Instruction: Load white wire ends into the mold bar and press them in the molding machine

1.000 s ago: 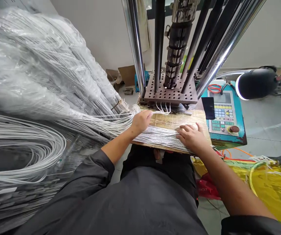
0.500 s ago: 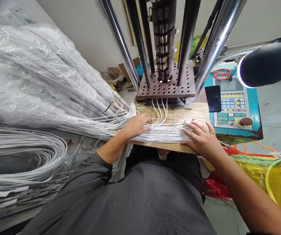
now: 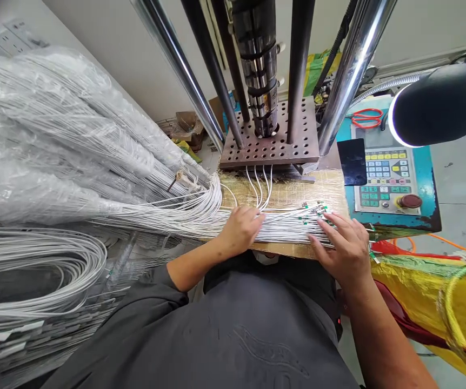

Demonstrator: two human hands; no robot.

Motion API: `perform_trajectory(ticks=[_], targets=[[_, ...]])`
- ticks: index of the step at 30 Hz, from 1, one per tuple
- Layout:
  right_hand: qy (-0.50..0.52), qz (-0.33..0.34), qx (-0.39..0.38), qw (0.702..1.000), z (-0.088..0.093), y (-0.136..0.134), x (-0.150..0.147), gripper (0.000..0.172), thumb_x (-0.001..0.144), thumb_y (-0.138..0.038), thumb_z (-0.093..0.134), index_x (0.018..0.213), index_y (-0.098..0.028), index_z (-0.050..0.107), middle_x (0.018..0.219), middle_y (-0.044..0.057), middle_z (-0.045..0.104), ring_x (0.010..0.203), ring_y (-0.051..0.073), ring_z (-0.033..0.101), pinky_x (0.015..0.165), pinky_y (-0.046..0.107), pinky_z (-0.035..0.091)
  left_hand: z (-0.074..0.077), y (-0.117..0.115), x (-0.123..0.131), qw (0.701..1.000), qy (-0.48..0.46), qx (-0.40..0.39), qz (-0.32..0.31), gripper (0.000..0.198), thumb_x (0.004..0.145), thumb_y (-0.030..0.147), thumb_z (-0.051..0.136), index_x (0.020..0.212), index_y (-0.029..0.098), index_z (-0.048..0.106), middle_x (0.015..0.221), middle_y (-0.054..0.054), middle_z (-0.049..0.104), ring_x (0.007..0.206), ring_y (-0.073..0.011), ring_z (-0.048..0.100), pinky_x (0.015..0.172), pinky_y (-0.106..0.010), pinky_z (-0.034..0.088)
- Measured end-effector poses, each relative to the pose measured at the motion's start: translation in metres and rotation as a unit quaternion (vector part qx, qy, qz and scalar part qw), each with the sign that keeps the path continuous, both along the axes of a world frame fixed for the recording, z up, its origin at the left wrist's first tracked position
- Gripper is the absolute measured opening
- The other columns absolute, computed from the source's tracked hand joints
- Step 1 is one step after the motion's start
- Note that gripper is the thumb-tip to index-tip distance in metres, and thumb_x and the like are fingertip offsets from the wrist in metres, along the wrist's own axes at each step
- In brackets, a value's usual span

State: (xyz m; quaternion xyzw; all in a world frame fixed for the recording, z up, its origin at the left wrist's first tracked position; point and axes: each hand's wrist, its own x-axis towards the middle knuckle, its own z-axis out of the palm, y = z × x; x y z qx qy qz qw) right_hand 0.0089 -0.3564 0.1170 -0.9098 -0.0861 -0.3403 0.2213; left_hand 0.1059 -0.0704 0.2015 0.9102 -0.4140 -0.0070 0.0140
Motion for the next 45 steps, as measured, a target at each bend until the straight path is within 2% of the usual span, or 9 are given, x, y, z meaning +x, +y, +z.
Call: perform_trajectory(ticks=[5, 11, 18, 23, 29, 33, 40, 42, 45], targets=[[0.007, 0.0, -0.011, 1.0, 0.0, 0.002, -0.003, 0.051, 0.083, -0.028, 0.077, 0.132, -0.025, 0.064, 0.133, 0.011, 0.068, 0.126, 0.033, 0.062, 0.109, 0.05, 0.046, -0.007, -0.032, 0.015, 0.998, 0.039, 0.032, -0.036, 0.02, 0.092, 0.012, 0.048, 0.102, 0.014, 0.066, 0.101, -0.014, 0.065, 0.097, -0.0274, 0.058, 0.085, -0.04, 0.045], [-0.006, -0.001, 0.006, 1.0, -0.002, 0.0, -0.004, 0.05, 0.084, -0.025, 0.075, 0.133, -0.025, 0.063, 0.13, 0.01, 0.07, 0.125, 0.031, 0.063, 0.108, 0.048, 0.048, -0.009, -0.025, 0.042, 0.984, 0.164, -0.045, -0.057, 0.017, 0.093, 0.022, 0.058, 0.103, 0.016, 0.072, 0.101, -0.009, 0.07, 0.097, -0.0231, 0.063, 0.09, -0.035, 0.049], [-0.003, -0.004, 0.025, 1.0, -0.002, 0.0, -0.004, 0.046, 0.085, -0.024, 0.074, 0.13, -0.025, 0.065, 0.128, 0.009, 0.071, 0.123, 0.03, 0.064, 0.109, 0.047, 0.048, -0.008, -0.02, 0.064, 0.934, 0.315, -0.165, -0.015, 0.008, 0.082, 0.025, 0.075, 0.083, 0.017, 0.076, 0.083, -0.003, 0.071, 0.08, -0.0159, 0.064, 0.076, -0.027, 0.047], [-0.008, -0.015, 0.019, 1.0, 0.002, 0.001, -0.004, 0.041, 0.085, -0.023, 0.074, 0.125, -0.024, 0.068, 0.125, 0.009, 0.072, 0.12, 0.029, 0.066, 0.108, 0.047, 0.05, 0.002, -0.015, 0.068, 0.878, 0.43, -0.21, 0.02, 0.021, 0.076, 0.034, 0.081, 0.078, 0.014, 0.074, 0.078, -0.003, 0.068, 0.075, -0.0143, 0.061, 0.07, -0.026, 0.044], [-0.042, -0.011, 0.003, 0.999, 0.006, 0.002, -0.003, 0.038, 0.082, -0.02, 0.077, 0.12, -0.02, 0.069, 0.122, 0.012, 0.073, 0.118, 0.029, 0.067, 0.104, 0.046, 0.052, 0.017, -0.004, 0.072, 0.836, 0.493, -0.24, 0.018, 0.033, 0.076, 0.043, 0.08, 0.082, 0.012, 0.071, 0.077, -0.002, 0.064, 0.072, -0.0123, 0.055, 0.067, -0.025, 0.041], [-0.037, -0.015, -0.001, 0.999, 0.006, 0.002, -0.003, 0.035, 0.084, -0.021, 0.075, 0.118, -0.02, 0.069, 0.122, 0.011, 0.073, 0.118, 0.029, 0.067, 0.104, 0.046, 0.051, 0.03, 0.001, 0.071, 0.834, 0.499, -0.234, 0.012, 0.03, 0.084, 0.043, 0.071, 0.087, 0.013, 0.067, 0.074, 0.0, 0.061, 0.068, -0.011, 0.053, 0.064, -0.024, 0.04], [-0.048, -0.029, -0.02, 0.998, 0.005, 0.004, -0.002, 0.029, 0.086, -0.024, 0.073, 0.114, -0.018, 0.07, 0.119, 0.012, 0.074, 0.116, 0.029, 0.067, 0.103, 0.045, 0.051, 0.042, -0.001, 0.045, 0.924, 0.288, -0.249, 0.025, 0.018, 0.094, 0.032, 0.057, 0.089, 0.017, 0.065, 0.082, -0.003, 0.064, 0.074, -0.0144, 0.054, 0.069, -0.027, 0.041], [-0.045, -0.037, -0.026, 0.998, 0.005, 0.005, -0.001, 0.028, 0.086, -0.025, 0.072, 0.113, -0.017, 0.071, 0.119, 0.012, 0.074, 0.116, 0.029, 0.067, 0.104, 0.046, 0.05, 0.036, -0.001, 0.041, 0.921, 0.279, -0.27, 0.01, 0.015, 0.094, 0.03, 0.058, 0.087, 0.017, 0.064, 0.08, -0.003, 0.064, 0.073, -0.0148, 0.056, 0.071, -0.028, 0.043], [-0.037, -0.045, -0.033, 0.998, 0.004, 0.005, -0.002, 0.027, 0.087, -0.026, 0.071, 0.112, -0.018, 0.071, 0.119, 0.012, 0.074, 0.117, 0.029, 0.066, 0.105, 0.046, 0.049, 0.026, 0.003, 0.043, 0.885, 0.297, -0.354, 0.063, 0.019, 0.097, 0.034, 0.056, 0.089, 0.018, 0.063, 0.07, 0.0, 0.058, 0.064, -0.0129, 0.053, 0.064, -0.026, 0.042]])
